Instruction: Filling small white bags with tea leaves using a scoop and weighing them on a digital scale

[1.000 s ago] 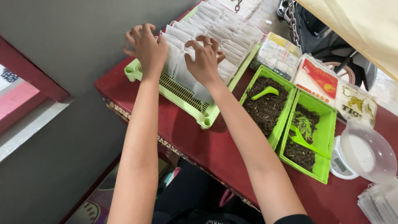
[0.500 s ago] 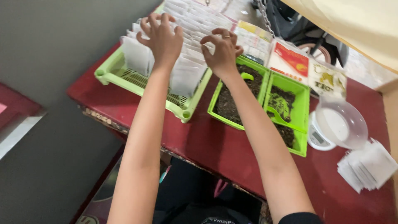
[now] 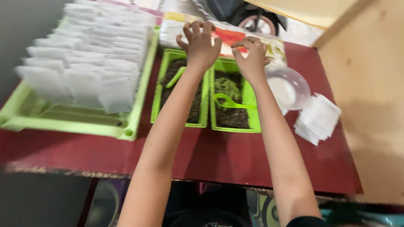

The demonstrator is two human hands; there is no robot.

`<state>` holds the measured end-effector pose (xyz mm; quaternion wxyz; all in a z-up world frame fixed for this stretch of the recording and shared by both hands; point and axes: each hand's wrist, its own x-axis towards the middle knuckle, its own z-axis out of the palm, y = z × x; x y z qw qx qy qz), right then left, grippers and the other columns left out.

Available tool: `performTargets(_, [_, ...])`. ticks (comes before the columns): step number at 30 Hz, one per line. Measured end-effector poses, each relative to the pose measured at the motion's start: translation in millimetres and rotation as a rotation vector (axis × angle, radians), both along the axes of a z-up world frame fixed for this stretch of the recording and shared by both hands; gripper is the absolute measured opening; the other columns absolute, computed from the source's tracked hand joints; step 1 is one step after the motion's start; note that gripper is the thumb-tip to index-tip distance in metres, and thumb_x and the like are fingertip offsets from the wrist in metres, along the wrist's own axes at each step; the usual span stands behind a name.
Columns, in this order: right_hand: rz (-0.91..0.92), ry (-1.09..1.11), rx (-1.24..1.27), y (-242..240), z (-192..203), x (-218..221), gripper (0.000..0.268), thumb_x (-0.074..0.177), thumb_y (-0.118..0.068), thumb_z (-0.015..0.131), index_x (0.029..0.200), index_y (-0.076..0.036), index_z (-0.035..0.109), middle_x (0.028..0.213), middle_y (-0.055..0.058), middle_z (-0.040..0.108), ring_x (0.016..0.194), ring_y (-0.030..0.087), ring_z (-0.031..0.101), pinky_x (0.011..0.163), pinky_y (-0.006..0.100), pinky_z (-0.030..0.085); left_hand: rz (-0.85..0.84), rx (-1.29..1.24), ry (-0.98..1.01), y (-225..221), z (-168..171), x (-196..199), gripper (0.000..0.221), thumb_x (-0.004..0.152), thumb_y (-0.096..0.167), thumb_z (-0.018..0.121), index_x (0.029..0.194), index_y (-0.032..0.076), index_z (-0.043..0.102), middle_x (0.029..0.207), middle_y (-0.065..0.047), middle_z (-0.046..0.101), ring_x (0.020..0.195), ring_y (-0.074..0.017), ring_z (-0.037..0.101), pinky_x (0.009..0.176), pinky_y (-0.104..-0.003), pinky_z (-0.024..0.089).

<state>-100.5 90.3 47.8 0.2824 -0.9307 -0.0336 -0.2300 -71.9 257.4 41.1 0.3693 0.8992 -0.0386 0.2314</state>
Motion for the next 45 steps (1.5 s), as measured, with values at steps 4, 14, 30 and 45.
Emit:
performTargets(4, [-0.132, -0.049, 0.026, -77.7, -13.4, -2.3, 0.010, 0.090, -0.033, 0.070, 0.093, -0.038, 0.078, 0.119, -0.006, 0.061, 0.124, 0.026, 0.047, 0.095, 0.055, 0.029, -0.183, 0.020, -0.014, -74.0, -4.0, 6.3, 0.028, 0.083, 0.033, 0.053, 0.109, 0.022, 0.057, 0.124, -0.009, 0.044, 0.131, -0.0356, 0.028, 0.107, -0.068, 0.016])
performTargets(14, [-0.260, -0.014, -0.208, -232.7, -2.6, -68.1, 0.015, 0.090, -0.019, 0.064, 0.082, -0.024, 0.076, 0.097, -0.004, 0.076, 0.106, 0.022, 0.062, 0.095, 0.045, 0.034, -0.509, 0.071, -0.043, -229.1, -3.8, -14.9, 0.020, 0.080, 0.033, 0.057, 0.094, 0.024, 0.069, 0.120, -0.010, 0.050, 0.131, -0.0406, 0.034, 0.106, -0.071, 0.021])
performTargets(30, [-0.763, 0.399, -0.697, -318.2, -87.2, -99.8, 0.035, 0.086, -0.047, 0.073, 0.111, -0.023, 0.078, 0.118, 0.011, 0.070, 0.123, 0.034, 0.053, 0.087, 0.070, 0.038, -0.798, 0.529, -0.070, -360.8, -86.5, -56.2, 0.030, 0.091, 0.034, 0.065, 0.115, 0.023, 0.077, 0.144, -0.013, 0.048, 0.148, -0.0364, 0.024, 0.118, -0.060, 0.020])
performTargets(45, [-0.703, -0.148, -0.921, -311.4, -57.1, -108.3, 0.007, 0.085, -0.032, 0.076, 0.081, -0.027, 0.076, 0.117, -0.003, 0.070, 0.120, 0.026, 0.049, 0.092, 0.052, 0.026, -0.776, 0.415, -0.007, -358.5, -74.6, -55.7, 0.054, 0.096, 0.041, 0.060, 0.134, 0.002, 0.060, 0.152, -0.021, 0.040, 0.148, -0.0411, 0.022, 0.115, -0.063, 0.021])
